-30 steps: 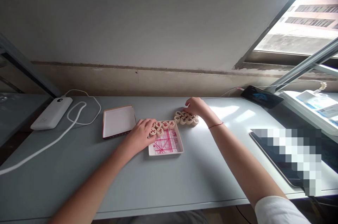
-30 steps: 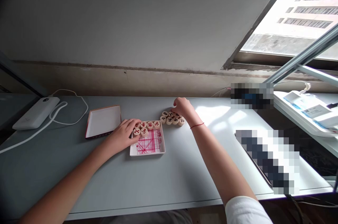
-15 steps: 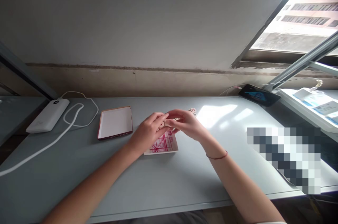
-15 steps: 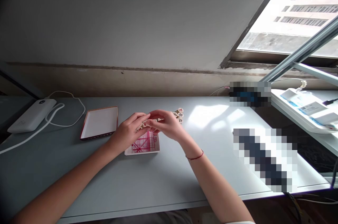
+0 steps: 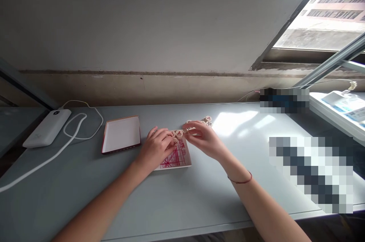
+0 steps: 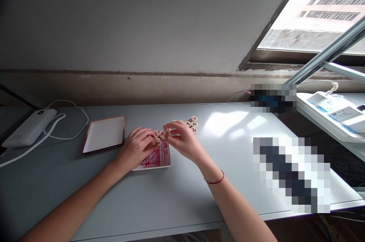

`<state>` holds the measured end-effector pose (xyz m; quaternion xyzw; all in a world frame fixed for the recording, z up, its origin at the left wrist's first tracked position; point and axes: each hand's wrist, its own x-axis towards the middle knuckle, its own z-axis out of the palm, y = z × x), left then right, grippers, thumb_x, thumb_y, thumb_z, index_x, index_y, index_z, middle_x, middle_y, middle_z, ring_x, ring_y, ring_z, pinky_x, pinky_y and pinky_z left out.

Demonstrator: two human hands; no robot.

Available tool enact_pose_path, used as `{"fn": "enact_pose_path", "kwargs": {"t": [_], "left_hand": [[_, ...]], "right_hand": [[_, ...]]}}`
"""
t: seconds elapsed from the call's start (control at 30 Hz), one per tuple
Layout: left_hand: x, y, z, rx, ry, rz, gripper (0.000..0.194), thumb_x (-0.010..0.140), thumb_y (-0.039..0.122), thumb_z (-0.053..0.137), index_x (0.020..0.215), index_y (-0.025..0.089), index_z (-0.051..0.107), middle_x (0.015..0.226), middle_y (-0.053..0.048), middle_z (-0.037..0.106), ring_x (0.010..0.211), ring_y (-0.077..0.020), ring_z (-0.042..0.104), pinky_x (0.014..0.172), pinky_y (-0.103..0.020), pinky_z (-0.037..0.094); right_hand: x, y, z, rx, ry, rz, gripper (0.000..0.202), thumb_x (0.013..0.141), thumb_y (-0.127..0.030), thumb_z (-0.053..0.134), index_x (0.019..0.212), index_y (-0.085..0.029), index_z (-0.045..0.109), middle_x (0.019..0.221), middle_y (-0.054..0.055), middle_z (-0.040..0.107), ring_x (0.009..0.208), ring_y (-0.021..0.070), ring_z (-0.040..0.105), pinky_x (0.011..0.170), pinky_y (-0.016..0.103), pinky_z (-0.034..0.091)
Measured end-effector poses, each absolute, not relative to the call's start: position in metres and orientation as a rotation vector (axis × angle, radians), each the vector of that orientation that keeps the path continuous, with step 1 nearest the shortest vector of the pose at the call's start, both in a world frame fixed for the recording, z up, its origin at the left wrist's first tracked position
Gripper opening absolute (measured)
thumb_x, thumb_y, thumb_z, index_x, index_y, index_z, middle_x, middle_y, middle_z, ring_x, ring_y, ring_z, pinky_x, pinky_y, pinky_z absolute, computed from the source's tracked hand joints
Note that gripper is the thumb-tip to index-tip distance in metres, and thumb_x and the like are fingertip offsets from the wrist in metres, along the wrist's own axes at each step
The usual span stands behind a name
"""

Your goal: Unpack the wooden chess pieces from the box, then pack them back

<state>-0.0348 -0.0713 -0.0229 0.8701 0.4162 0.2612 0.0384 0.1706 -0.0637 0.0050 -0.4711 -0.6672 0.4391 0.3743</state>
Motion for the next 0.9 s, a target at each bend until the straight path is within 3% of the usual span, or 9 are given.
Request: {"fn": "enact_pose_path", "kwargs": {"t": [0.1, 0.3, 0.6, 0.77, 0.9], "left_hand": [[-0.039, -0.069, -0.021, 2.680, 1.286, 0.781, 0.003, 0.085, 0.022, 0.060, 0.086, 0.020, 0.060, 0.103, -0.006, 0.064, 0.103, -0.0231, 0.058, 0.092, -0.042, 0.047], [-0.047, -0.067, -0.023, 2.670, 1.353, 0.642, 0.034, 0.085, 0.031, 0.061, 0.118, 0.023, 0.056, 0.124, -0.010, 0.057, 0.116, -0.0273, 0.053, 0.099, -0.047, 0.044], [-0.050, -0.067, -0.030, 2.499, 1.314, 0.552, 0.049, 0.081, 0.020, 0.061, 0.129, 0.024, 0.048, 0.130, -0.008, 0.054, 0.124, -0.0261, 0.048, 0.103, -0.046, 0.042], [-0.050, -0.067, -0.030, 2.459, 1.301, 0.576, 0.045, 0.084, 0.016, 0.054, 0.128, 0.024, 0.049, 0.128, -0.008, 0.056, 0.121, -0.0238, 0.049, 0.102, -0.042, 0.044], [-0.052, -0.065, -0.032, 2.447, 1.287, 0.603, 0.047, 0.084, 0.013, 0.052, 0.129, 0.025, 0.048, 0.127, -0.006, 0.055, 0.120, -0.0228, 0.049, 0.102, -0.041, 0.044]], "right_hand": [[0.161, -0.073, 0.002, -1.192, -1.967, 0.872, 0.022, 0.086, -0.022, 0.054, 0.105, -0.024, 0.064, 0.107, 0.006, 0.060, 0.085, 0.0154, 0.064, 0.076, 0.032, 0.058], [0.145, -0.081, -0.008, -1.233, -2.260, 0.358, 0.014, 0.087, -0.014, 0.052, 0.096, -0.019, 0.062, 0.097, 0.009, 0.064, 0.082, 0.0197, 0.063, 0.067, 0.033, 0.054], [0.139, -0.081, -0.015, -1.102, -2.409, 0.236, 0.014, 0.089, -0.013, 0.049, 0.093, -0.020, 0.061, 0.093, 0.009, 0.064, 0.082, 0.0206, 0.060, 0.072, 0.036, 0.052], [0.142, -0.080, -0.016, -1.142, -2.474, 0.156, 0.019, 0.086, -0.010, 0.052, 0.102, -0.019, 0.060, 0.098, 0.010, 0.062, 0.087, 0.0231, 0.059, 0.072, 0.037, 0.050], [0.138, -0.078, -0.022, -1.214, -2.472, 0.110, 0.012, 0.090, -0.015, 0.049, 0.094, -0.017, 0.061, 0.093, 0.010, 0.062, 0.084, 0.0223, 0.058, 0.072, 0.036, 0.048]]}}
